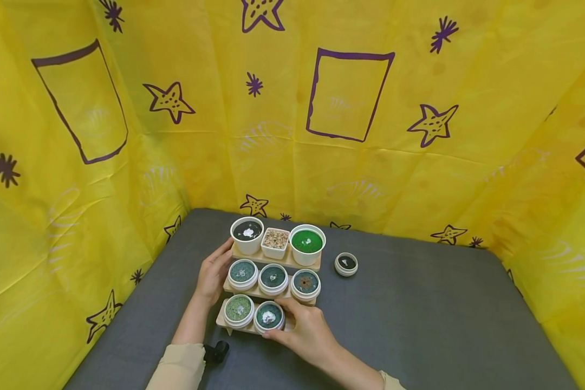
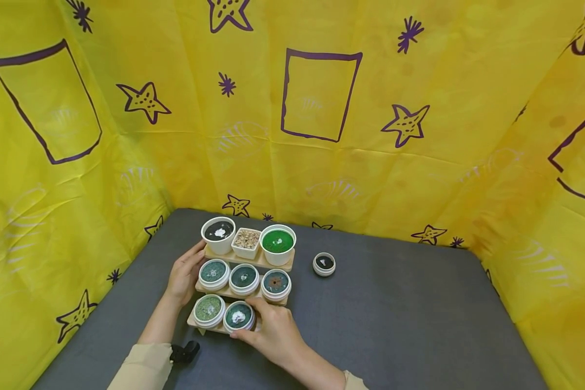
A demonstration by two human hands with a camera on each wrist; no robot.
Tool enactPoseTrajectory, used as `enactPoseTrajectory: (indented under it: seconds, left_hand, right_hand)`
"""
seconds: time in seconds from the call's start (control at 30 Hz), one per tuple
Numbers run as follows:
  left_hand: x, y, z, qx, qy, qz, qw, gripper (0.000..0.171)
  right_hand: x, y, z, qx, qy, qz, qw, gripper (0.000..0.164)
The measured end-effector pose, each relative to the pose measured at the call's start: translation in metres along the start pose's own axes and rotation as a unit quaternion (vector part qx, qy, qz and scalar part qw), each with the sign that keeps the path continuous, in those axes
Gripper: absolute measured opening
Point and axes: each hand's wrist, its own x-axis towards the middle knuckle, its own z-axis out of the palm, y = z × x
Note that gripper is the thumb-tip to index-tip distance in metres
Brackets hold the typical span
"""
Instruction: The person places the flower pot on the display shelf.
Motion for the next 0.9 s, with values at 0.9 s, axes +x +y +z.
enactPoseTrajectory:
  seconds: [0.9]
  left_hand:
    - [-0.001, 0.0, 0.0, -0.002, 0.0, -0.001, 1.0, 0.035]
  right_hand:
    - [-0.005, 0.008, -0.02, -0.013, 0.033, -0.072, 0.997, 0.044]
